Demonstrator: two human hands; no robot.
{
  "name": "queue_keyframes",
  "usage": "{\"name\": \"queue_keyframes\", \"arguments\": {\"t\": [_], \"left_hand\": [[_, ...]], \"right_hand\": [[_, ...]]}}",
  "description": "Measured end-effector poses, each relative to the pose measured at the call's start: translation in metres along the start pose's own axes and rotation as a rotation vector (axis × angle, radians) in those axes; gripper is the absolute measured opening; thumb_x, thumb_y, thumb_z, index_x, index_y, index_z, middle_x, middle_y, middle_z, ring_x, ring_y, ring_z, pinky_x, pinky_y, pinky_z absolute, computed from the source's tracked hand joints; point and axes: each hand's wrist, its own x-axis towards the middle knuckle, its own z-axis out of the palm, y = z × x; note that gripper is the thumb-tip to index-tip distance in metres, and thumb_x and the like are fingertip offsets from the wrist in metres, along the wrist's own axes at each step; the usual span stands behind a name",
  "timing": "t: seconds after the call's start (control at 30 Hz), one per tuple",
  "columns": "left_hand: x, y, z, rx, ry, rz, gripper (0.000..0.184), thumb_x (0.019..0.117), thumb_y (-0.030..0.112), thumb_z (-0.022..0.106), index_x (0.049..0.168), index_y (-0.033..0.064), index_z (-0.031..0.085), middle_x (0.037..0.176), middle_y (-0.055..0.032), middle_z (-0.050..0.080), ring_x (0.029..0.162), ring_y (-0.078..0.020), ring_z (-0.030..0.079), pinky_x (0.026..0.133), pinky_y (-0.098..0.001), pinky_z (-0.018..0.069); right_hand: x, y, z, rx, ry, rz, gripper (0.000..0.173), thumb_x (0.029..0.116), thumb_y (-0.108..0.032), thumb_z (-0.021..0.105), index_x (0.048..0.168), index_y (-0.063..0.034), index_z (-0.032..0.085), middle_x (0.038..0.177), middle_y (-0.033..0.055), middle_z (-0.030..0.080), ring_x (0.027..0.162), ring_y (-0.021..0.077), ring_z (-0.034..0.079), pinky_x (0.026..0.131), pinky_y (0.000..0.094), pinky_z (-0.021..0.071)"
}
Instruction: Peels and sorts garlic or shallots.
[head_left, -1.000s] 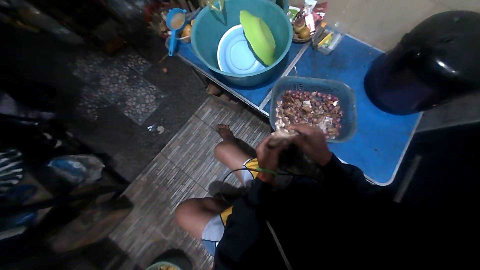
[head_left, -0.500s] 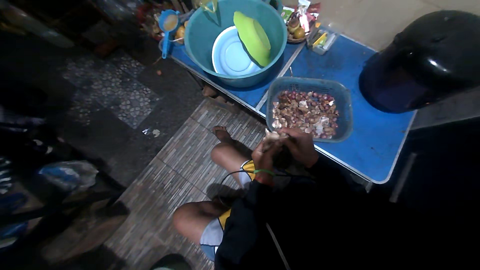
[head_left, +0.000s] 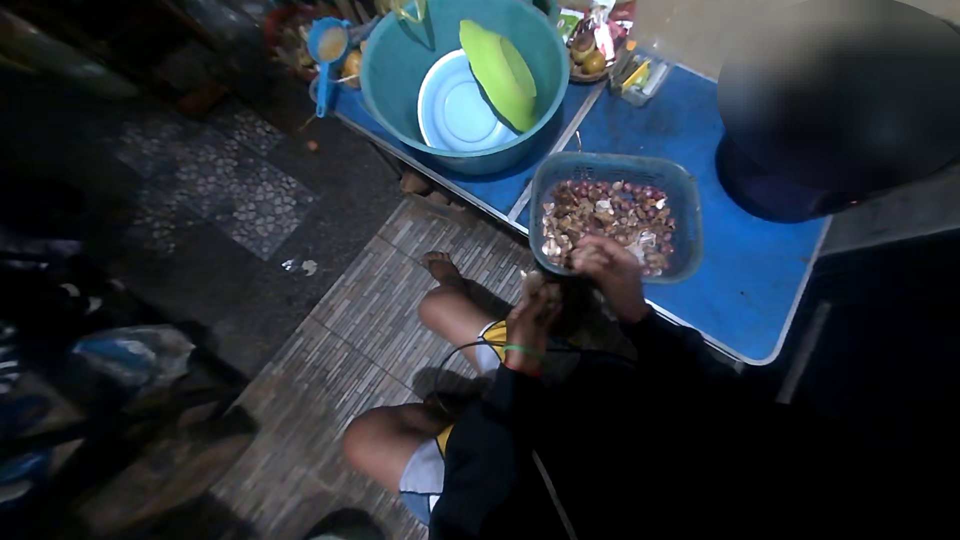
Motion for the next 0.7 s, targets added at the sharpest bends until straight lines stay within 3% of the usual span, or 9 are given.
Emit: {"name": "queue_keyframes", "arguments": {"t": [0.07, 0.2, 0.27, 0.37, 0.47, 0.53, 0.6, 0.63, 0.7], "left_hand": [[-0.001, 0.001, 0.000, -0.007, 0.024, 0.015, 0.015, 0.1042, 0.001, 0.050, 0.113, -0.0055, 0.061, 0.091, -0.0104, 0.070, 0.080, -0.0171, 0.070, 0.079, -0.0314, 0.0609], [-0.001, 0.002, 0.000, -0.022, 0.035, 0.026, 0.015, 0.1041, 0.001, 0.050, 0.115, -0.0050, 0.060, 0.092, -0.0114, 0.070, 0.080, -0.0172, 0.070, 0.077, -0.0312, 0.0606], [-0.001, 0.003, -0.001, -0.016, 0.038, 0.022, 0.017, 0.1042, 0.001, 0.051, 0.118, -0.0048, 0.059, 0.094, -0.0115, 0.070, 0.082, -0.0172, 0.070, 0.078, -0.0315, 0.0605], [-0.001, 0.003, -0.001, 0.001, 0.057, 0.014, 0.017, 0.1045, 0.002, 0.050, 0.119, -0.0050, 0.058, 0.095, -0.0118, 0.069, 0.082, -0.0173, 0.069, 0.079, -0.0317, 0.0600], [0.000, 0.002, -0.001, 0.010, 0.061, 0.012, 0.019, 0.1045, 0.002, 0.051, 0.120, -0.0057, 0.057, 0.096, -0.0126, 0.068, 0.082, -0.0179, 0.069, 0.079, -0.0316, 0.0598], [0.000, 0.001, -0.001, 0.022, 0.066, 0.009, 0.021, 0.1045, 0.002, 0.051, 0.122, -0.0066, 0.057, 0.096, -0.0130, 0.068, 0.082, -0.0184, 0.069, 0.079, -0.0318, 0.0597], [0.000, 0.001, 0.000, 0.025, 0.067, 0.010, 0.021, 0.1044, 0.002, 0.051, 0.122, -0.0065, 0.057, 0.096, -0.0135, 0.068, 0.082, -0.0188, 0.069, 0.079, -0.0325, 0.0597], [0.000, 0.000, -0.001, 0.026, 0.060, 0.015, 0.020, 0.1042, 0.002, 0.051, 0.122, -0.0064, 0.057, 0.096, -0.0135, 0.068, 0.082, -0.0189, 0.069, 0.079, -0.0329, 0.0599], [0.000, 0.000, -0.002, 0.033, 0.050, 0.018, 0.020, 0.1041, 0.002, 0.051, 0.121, -0.0059, 0.057, 0.096, -0.0131, 0.069, 0.083, -0.0187, 0.069, 0.080, -0.0331, 0.0598]], "right_hand": [[0.010, 0.001, -0.019, 0.226, 0.083, 0.141, 0.035, 0.0955, -0.005, 0.056, 0.130, -0.0005, 0.059, 0.108, 0.0088, 0.072, 0.092, 0.0179, 0.072, 0.085, 0.0390, 0.0624], [0.024, -0.010, -0.058, 0.286, 0.262, 0.337, 0.033, 0.1004, -0.012, 0.041, 0.129, -0.0096, 0.058, 0.109, 0.0029, 0.070, 0.091, 0.0138, 0.070, 0.080, 0.0325, 0.0604], [0.029, -0.008, -0.070, 0.254, 0.294, 0.336, 0.030, 0.1027, -0.018, 0.041, 0.122, -0.0102, 0.062, 0.108, 0.0011, 0.068, 0.087, 0.0112, 0.068, 0.073, 0.0287, 0.0589], [0.041, -0.002, -0.075, 0.149, 0.325, 0.325, 0.020, 0.1040, -0.015, 0.051, 0.115, -0.0046, 0.064, 0.092, -0.0003, 0.064, 0.069, 0.0060, 0.062, 0.063, 0.0233, 0.0556], [0.049, 0.008, -0.073, -0.075, 0.167, 0.296, 0.021, 0.1038, -0.012, 0.051, 0.114, 0.0010, 0.064, 0.079, 0.0011, 0.061, 0.057, 0.0044, 0.055, 0.055, 0.0216, 0.0507], [0.055, 0.014, -0.070, -0.370, -0.023, 0.282, 0.026, 0.1058, -0.011, 0.047, 0.118, 0.0013, 0.068, 0.094, 0.0115, 0.067, 0.074, 0.0155, 0.063, 0.072, 0.0343, 0.0549], [0.062, 0.021, -0.061, -0.669, -0.170, 0.319, 0.029, 0.1065, -0.014, 0.049, 0.119, -0.0009, 0.071, 0.113, 0.0231, 0.071, 0.105, 0.0373, 0.068, 0.096, 0.0582, 0.0512], [0.067, 0.025, -0.056, -0.805, -0.229, 0.337, 0.030, 0.1066, -0.016, 0.050, 0.120, -0.0007, 0.071, 0.118, 0.0263, 0.070, 0.112, 0.0439, 0.066, 0.099, 0.0646, 0.0483], [0.075, 0.037, -0.048, -0.992, -0.314, 0.352, 0.032, 0.1063, -0.021, 0.051, 0.118, 0.0008, 0.072, 0.121, 0.0286, 0.068, 0.117, 0.0482, 0.063, 0.099, 0.0676, 0.0474]]}}
